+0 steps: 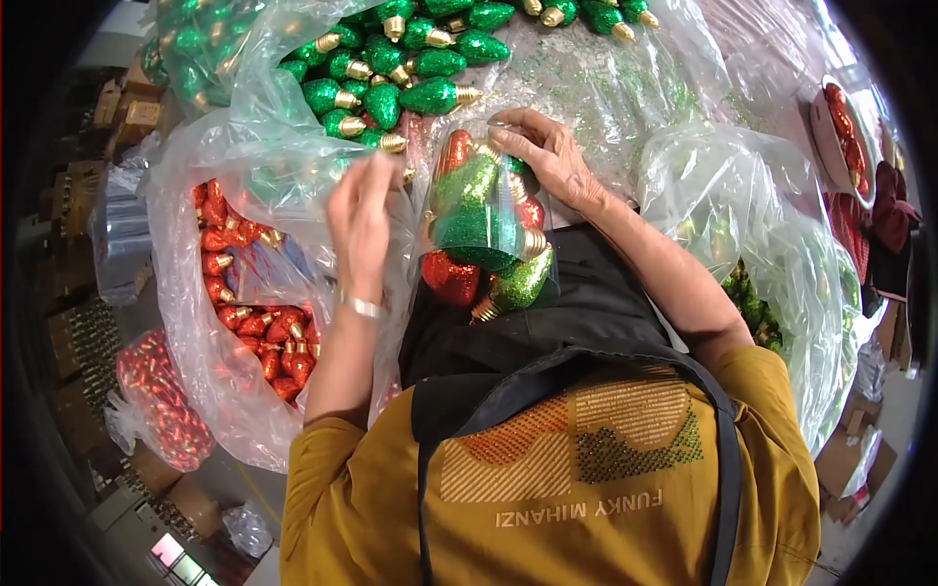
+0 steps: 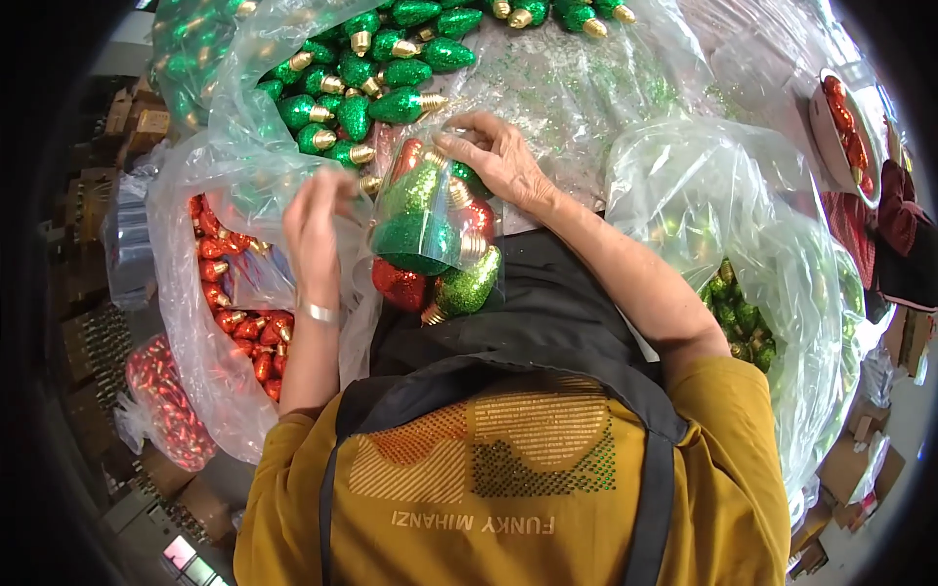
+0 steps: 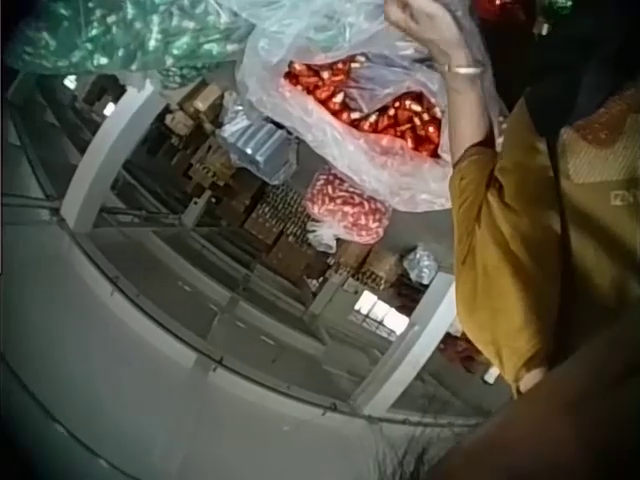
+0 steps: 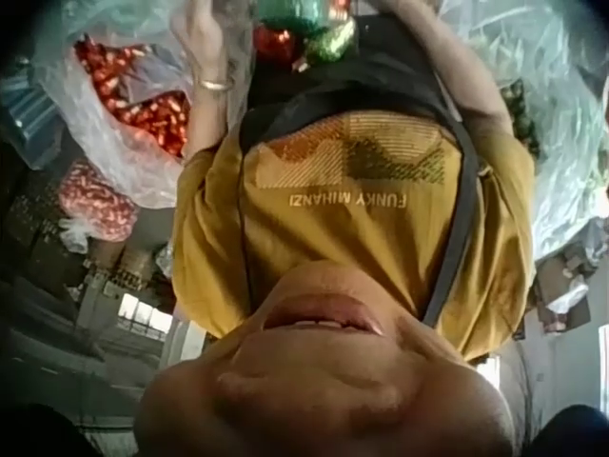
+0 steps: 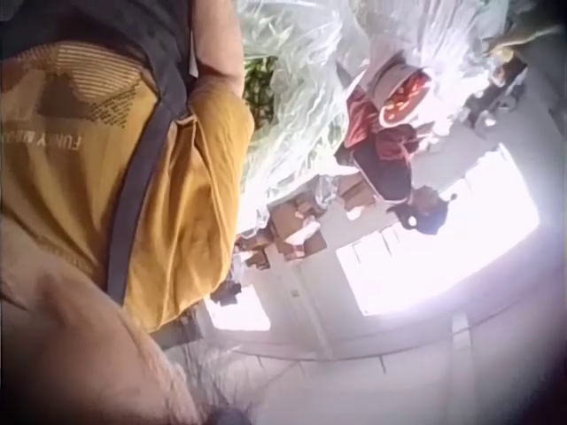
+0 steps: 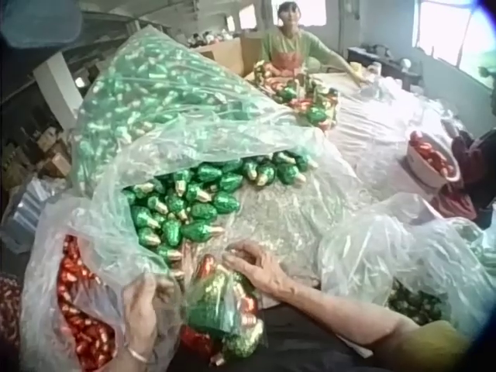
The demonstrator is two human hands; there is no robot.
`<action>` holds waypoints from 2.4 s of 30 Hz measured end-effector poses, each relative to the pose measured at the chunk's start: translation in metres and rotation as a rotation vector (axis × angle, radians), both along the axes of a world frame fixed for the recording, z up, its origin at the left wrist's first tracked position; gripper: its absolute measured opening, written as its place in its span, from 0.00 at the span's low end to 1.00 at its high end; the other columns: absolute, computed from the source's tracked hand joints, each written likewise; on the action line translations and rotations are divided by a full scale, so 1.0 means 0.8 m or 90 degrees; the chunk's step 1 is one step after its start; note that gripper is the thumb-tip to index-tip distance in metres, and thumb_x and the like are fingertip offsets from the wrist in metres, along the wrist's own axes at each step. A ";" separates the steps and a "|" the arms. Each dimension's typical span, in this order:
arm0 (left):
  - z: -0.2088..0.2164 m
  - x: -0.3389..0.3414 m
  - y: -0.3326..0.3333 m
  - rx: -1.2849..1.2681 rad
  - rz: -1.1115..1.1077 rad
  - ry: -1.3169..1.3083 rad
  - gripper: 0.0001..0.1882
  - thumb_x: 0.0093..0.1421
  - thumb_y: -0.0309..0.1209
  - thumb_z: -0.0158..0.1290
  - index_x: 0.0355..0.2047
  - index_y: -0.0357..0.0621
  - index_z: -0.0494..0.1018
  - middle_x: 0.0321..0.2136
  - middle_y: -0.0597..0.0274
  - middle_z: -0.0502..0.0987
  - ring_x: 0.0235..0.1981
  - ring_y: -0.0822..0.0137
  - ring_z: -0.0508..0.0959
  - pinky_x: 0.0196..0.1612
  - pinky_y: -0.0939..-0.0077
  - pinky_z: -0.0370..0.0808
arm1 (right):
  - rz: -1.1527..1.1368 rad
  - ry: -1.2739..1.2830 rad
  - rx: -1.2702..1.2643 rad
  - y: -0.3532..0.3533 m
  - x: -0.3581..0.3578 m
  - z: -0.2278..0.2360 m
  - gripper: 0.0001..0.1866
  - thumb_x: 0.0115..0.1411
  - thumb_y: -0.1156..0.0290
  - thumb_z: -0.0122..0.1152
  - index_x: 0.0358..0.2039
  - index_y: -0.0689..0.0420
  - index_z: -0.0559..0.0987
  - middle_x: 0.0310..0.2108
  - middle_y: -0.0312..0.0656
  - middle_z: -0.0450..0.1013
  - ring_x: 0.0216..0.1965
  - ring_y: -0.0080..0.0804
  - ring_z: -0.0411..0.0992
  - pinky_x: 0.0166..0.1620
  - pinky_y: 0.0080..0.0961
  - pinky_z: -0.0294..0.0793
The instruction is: Packaging green and red Christmas ornaments into plastic bags.
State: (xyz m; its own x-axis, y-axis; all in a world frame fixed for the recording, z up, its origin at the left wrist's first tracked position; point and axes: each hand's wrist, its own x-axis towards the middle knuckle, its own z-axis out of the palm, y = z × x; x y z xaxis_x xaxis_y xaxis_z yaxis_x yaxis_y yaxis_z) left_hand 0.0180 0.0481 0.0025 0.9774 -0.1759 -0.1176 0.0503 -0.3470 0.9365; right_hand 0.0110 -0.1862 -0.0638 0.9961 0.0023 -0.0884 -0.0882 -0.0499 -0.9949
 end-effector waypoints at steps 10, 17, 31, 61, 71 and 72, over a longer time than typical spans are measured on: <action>-0.094 0.080 -0.034 -0.407 -0.136 0.361 0.14 0.60 0.36 0.53 0.39 0.39 0.75 0.34 0.67 0.77 0.34 0.76 0.74 0.40 0.84 0.69 | 0.039 0.036 0.087 0.005 -0.001 0.007 0.20 0.59 0.67 0.60 0.49 0.64 0.72 0.38 0.37 0.73 0.42 0.20 0.68 0.48 0.17 0.66; -0.074 0.085 -0.033 -0.293 -0.190 0.278 0.10 0.61 0.27 0.48 0.42 0.37 0.72 0.38 0.63 0.76 0.39 0.75 0.74 0.46 0.81 0.70 | 0.031 -0.018 0.066 0.012 0.000 0.012 0.20 0.56 0.69 0.63 0.48 0.64 0.73 0.30 0.34 0.73 0.34 0.17 0.68 0.38 0.16 0.67; -0.059 0.070 -0.031 -0.408 -0.158 0.344 0.08 0.56 0.22 0.54 0.37 0.35 0.72 0.33 0.61 0.77 0.34 0.72 0.77 0.42 0.81 0.74 | 0.044 0.031 0.035 0.010 -0.005 0.029 0.18 0.56 0.73 0.62 0.46 0.65 0.74 0.30 0.34 0.74 0.32 0.17 0.70 0.37 0.14 0.68; -0.065 0.038 0.001 -0.639 -0.206 0.334 0.18 0.59 0.26 0.51 0.49 0.33 0.68 0.45 0.51 0.75 0.47 0.62 0.75 0.55 0.70 0.67 | -0.031 -0.160 0.076 0.025 -0.027 0.041 0.09 0.52 0.77 0.65 0.35 0.61 0.81 0.27 0.34 0.72 0.30 0.16 0.68 0.35 0.14 0.66; -0.036 0.019 -0.019 -0.443 -0.139 0.124 0.13 0.57 0.27 0.55 0.42 0.36 0.73 0.38 0.60 0.78 0.39 0.71 0.77 0.48 0.80 0.71 | -0.053 -0.186 0.036 0.019 -0.034 0.056 0.10 0.53 0.75 0.65 0.37 0.61 0.81 0.26 0.33 0.69 0.30 0.16 0.67 0.35 0.13 0.65; -0.031 0.012 -0.021 -0.444 -0.139 0.123 0.13 0.57 0.27 0.55 0.42 0.36 0.73 0.38 0.60 0.78 0.39 0.71 0.77 0.48 0.80 0.71 | -0.058 -0.196 0.013 0.018 -0.038 0.057 0.10 0.53 0.75 0.65 0.37 0.61 0.81 0.25 0.33 0.69 0.30 0.16 0.66 0.35 0.13 0.65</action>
